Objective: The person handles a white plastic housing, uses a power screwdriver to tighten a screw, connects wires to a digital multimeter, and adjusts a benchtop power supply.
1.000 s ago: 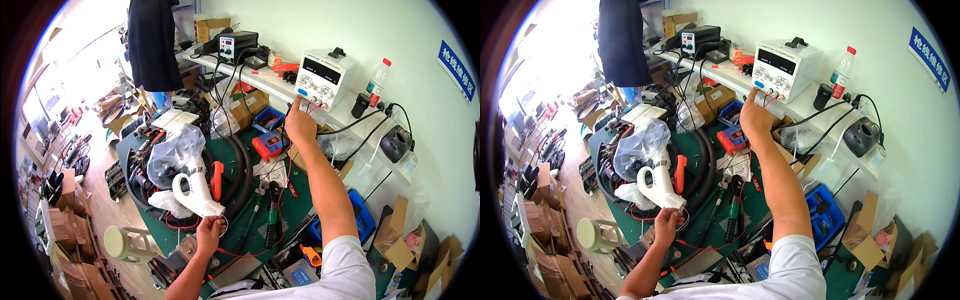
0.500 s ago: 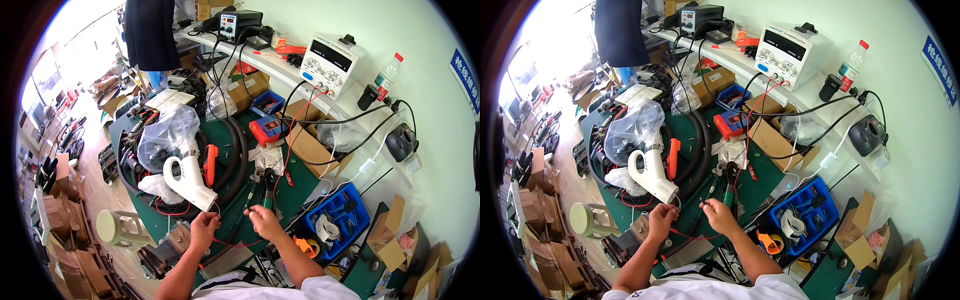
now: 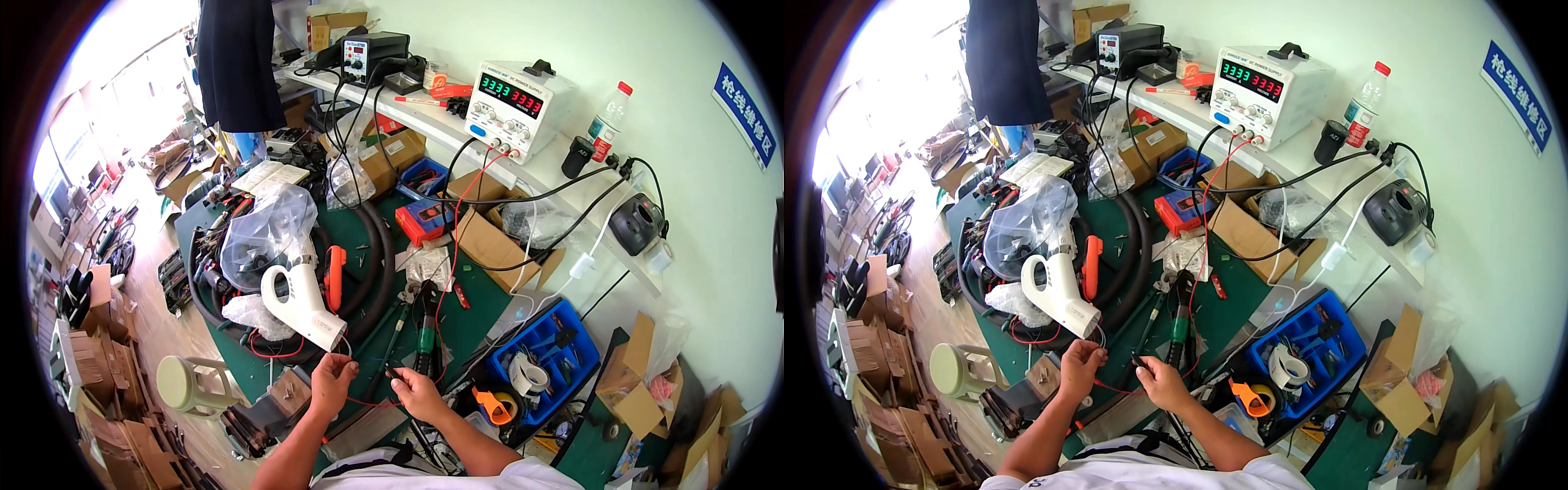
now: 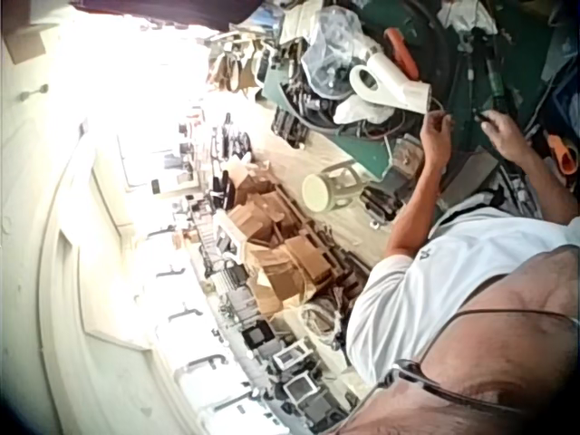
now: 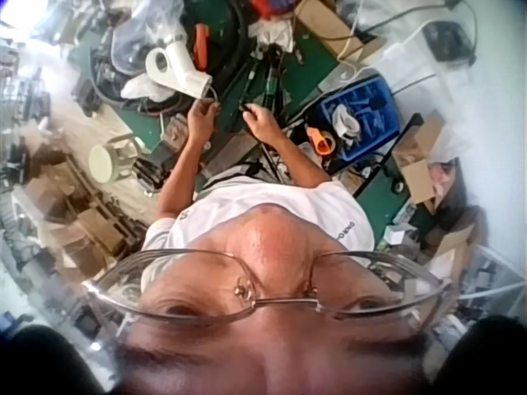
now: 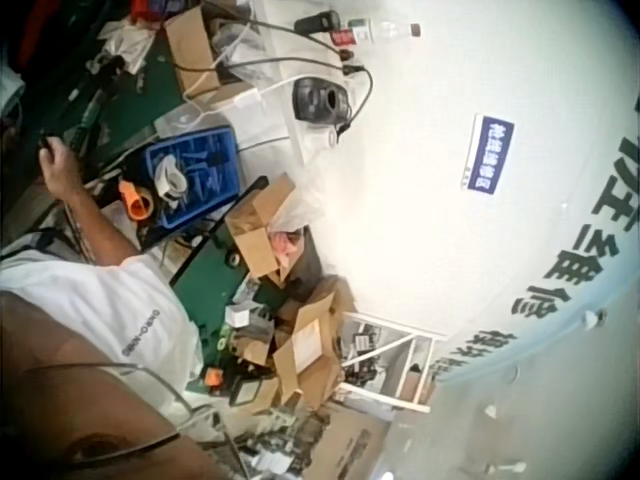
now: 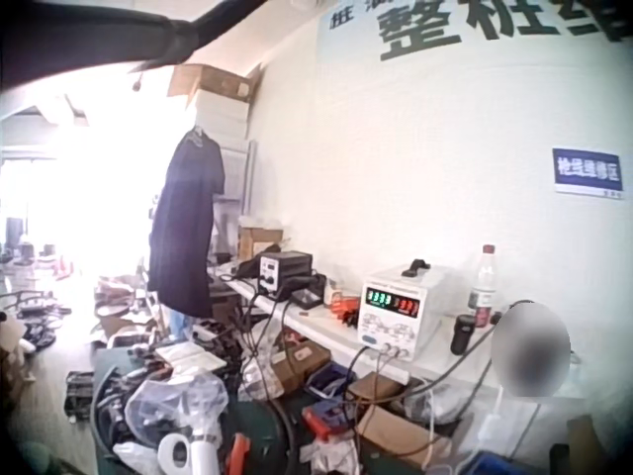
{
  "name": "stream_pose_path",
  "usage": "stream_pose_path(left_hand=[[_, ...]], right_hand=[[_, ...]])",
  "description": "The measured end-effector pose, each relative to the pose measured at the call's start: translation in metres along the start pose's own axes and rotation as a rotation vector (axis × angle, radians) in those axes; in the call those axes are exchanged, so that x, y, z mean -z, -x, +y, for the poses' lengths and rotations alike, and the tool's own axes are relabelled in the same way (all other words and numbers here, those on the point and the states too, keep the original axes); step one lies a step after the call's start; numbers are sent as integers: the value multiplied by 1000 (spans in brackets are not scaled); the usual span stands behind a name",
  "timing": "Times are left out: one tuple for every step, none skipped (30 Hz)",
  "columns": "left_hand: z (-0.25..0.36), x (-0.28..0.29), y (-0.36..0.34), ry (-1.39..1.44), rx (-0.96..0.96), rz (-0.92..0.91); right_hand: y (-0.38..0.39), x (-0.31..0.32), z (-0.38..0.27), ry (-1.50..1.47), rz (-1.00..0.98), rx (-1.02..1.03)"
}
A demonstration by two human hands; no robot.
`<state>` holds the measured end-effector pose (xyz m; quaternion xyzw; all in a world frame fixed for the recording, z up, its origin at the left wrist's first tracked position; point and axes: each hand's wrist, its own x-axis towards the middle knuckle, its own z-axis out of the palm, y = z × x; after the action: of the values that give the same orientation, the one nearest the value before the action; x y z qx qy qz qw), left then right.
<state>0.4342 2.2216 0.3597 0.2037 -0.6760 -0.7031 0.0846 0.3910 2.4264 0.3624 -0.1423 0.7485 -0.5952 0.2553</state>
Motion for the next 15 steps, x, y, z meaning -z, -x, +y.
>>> stream_pose_path(left_hand=[[-1,0,0,-11,-7,-3],[-1,0,1,-21,-14,-6],[-1,0,1,-27,-19,-7],[-1,-1,2,-33,-24,-8],[0,-2,2,-39,-29,-8],[1,-2,2,-44,-31,-6],[2,-3,2,-49,-33,-4],[3,-4,2,-53,-35,0],[3,-3,4,-83,-40,4],[5,-3,3,-113,-45,10],[5,-1,5,-143,-38,17],[5,-1,4,-170,-71,23],[5,-3,-2,-197,-104,31],[3,-3,-1,-231,-114,46],[3,-2,-2,-257,-142,54]], right_hand=[[2,0,-1,1,1,5],[3,0,-3,3,2,10],[5,0,-4,4,5,14],[6,0,-4,4,5,19],[6,1,-5,4,4,24],[7,0,-5,2,4,29],[7,0,-5,4,7,33],[6,0,-4,6,9,38],[8,-1,-2,7,10,37],[9,0,-4,50,40,56],[11,-2,-4,93,65,63],[12,-3,-6,136,88,71],[10,-3,-7,129,155,103],[7,-3,0,136,152,112],[6,-1,-1,185,149,108]])
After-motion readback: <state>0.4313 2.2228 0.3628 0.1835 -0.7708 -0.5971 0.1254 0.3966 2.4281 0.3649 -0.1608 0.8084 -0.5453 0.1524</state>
